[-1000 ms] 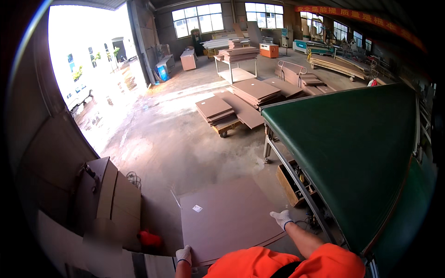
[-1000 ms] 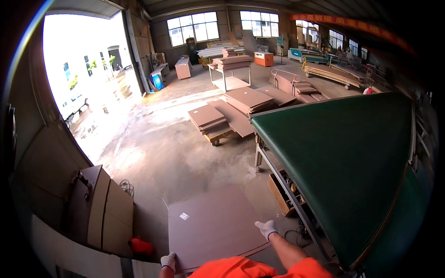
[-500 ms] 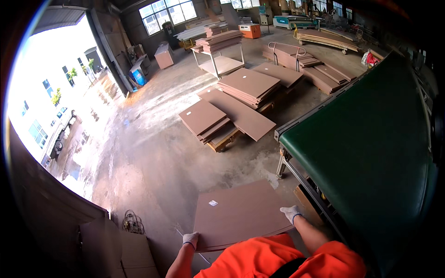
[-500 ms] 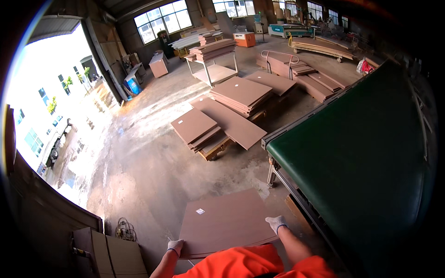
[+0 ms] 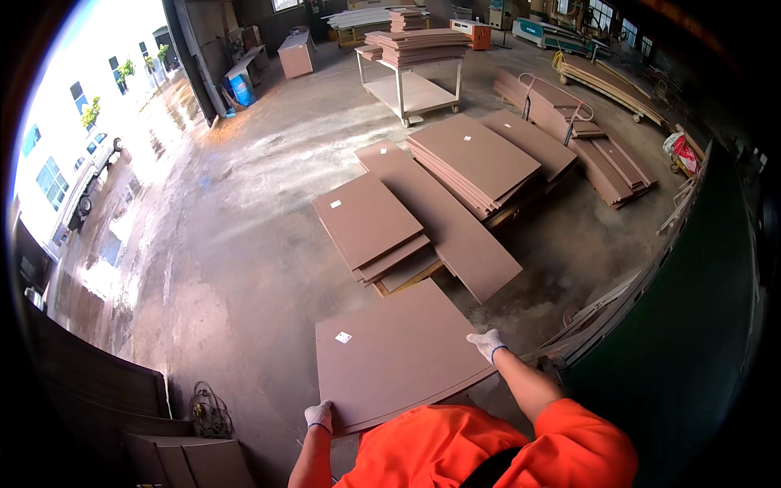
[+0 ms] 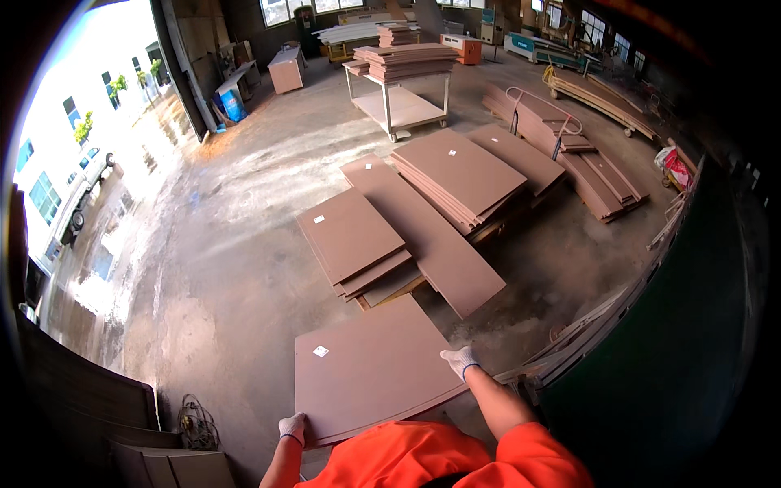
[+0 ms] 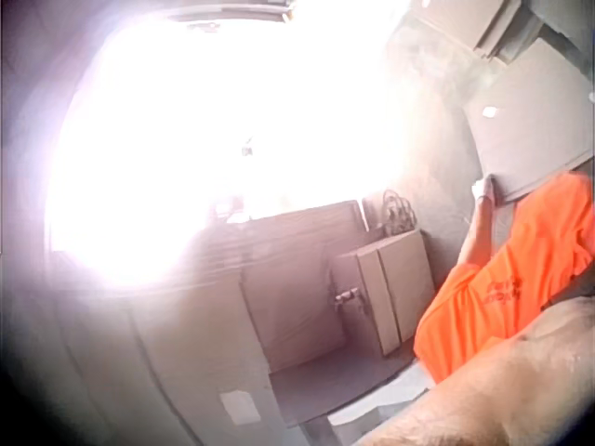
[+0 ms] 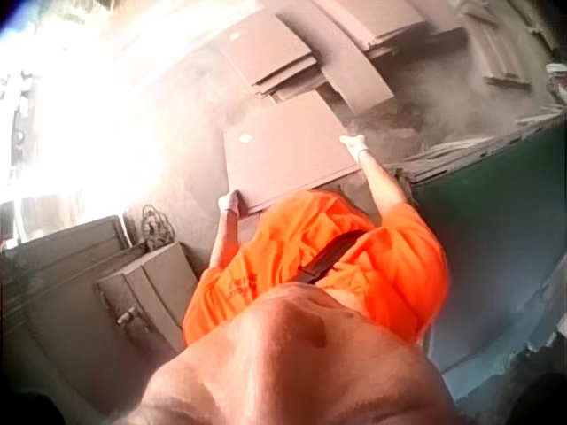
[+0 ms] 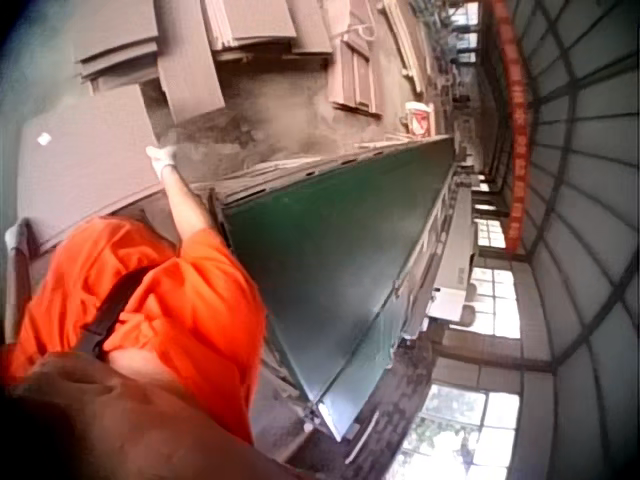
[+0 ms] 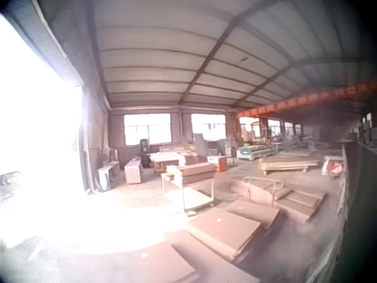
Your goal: The person moves large rectangular wood panels from a green conveyor table to a processing machine. They use a handheld air gun to clean the edges of each panel before placing it on the machine's conveyor belt. The person repeats this process for multiple panels, stacking the finished pieces on a nearby table.
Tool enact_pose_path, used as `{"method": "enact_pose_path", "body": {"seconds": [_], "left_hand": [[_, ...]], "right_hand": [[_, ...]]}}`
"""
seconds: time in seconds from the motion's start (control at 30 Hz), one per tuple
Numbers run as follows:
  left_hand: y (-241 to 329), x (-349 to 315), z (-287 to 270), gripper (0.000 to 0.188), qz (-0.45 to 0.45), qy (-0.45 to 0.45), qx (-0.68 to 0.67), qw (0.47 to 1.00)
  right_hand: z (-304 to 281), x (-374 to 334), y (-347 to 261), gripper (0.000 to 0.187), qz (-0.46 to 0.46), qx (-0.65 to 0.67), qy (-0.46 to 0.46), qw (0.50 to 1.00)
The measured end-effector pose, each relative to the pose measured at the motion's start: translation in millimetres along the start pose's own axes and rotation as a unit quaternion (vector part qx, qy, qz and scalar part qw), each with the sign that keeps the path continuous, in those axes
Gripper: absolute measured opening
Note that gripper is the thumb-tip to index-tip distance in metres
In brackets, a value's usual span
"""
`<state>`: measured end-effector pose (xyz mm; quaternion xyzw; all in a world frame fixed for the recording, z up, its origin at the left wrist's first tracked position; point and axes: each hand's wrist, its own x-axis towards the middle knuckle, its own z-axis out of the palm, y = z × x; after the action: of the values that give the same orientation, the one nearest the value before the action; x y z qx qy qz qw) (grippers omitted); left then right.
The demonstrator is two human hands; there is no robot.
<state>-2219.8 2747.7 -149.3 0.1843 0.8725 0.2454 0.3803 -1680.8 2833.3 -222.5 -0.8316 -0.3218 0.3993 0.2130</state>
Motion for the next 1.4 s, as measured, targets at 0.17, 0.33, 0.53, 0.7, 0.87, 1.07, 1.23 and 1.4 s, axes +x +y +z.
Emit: {"method": "enact_pose_path", "body": {"seconds": [0.17,0.33,0.53,0.7,0.87,1.07,1.23,1.4], "left_hand": [[130.9,92.0,37.9,0.043,-0.027,-0.013,0.0,1.0],[219.5,187.4,104.8,0.031,-0.013,-0.016,-0.12,0.993],[312.7,268.5,188.7,0.028,-0.05,0.013,-0.149,0.987],[353.5,343.9,245.3,0.021,-0.091,-0.027,-0.157,0.983],[394.3,406.9,293.5,0.014,-0.054,-0.049,-0.16,0.984],[369.6,429.9,304.0,0.054,-0.01,-0.094,0.011,0.995],[322.0,318.2,286.2,0.026,-0.005,-0.28,0.074,0.957],[273.1,250.8,239.8,0.029,0.048,-0.401,0.179,0.897]], "right_hand": [[5.5,81.6,-153.9,0.081,0.021,-0.074,-0.01,0.997],[22.5,199.2,-283.3,0.075,0.033,-0.079,-0.03,0.996],[72.3,351.1,-371.0,0.059,0.009,-0.157,-0.016,0.987],[105.3,449.5,-425.2,0.057,-0.021,-0.188,-0.059,0.98],[147.0,532.2,-464.4,0.058,-0.057,-0.192,-0.074,0.977],[160.3,537.4,-458.4,0.062,-0.137,-0.219,-0.045,0.965],[148.0,425.4,-334.0,0.063,-0.033,-0.177,-0.104,0.978],[117.3,202.5,-200.1,0.054,0.06,-0.284,-0.212,0.933]]}}
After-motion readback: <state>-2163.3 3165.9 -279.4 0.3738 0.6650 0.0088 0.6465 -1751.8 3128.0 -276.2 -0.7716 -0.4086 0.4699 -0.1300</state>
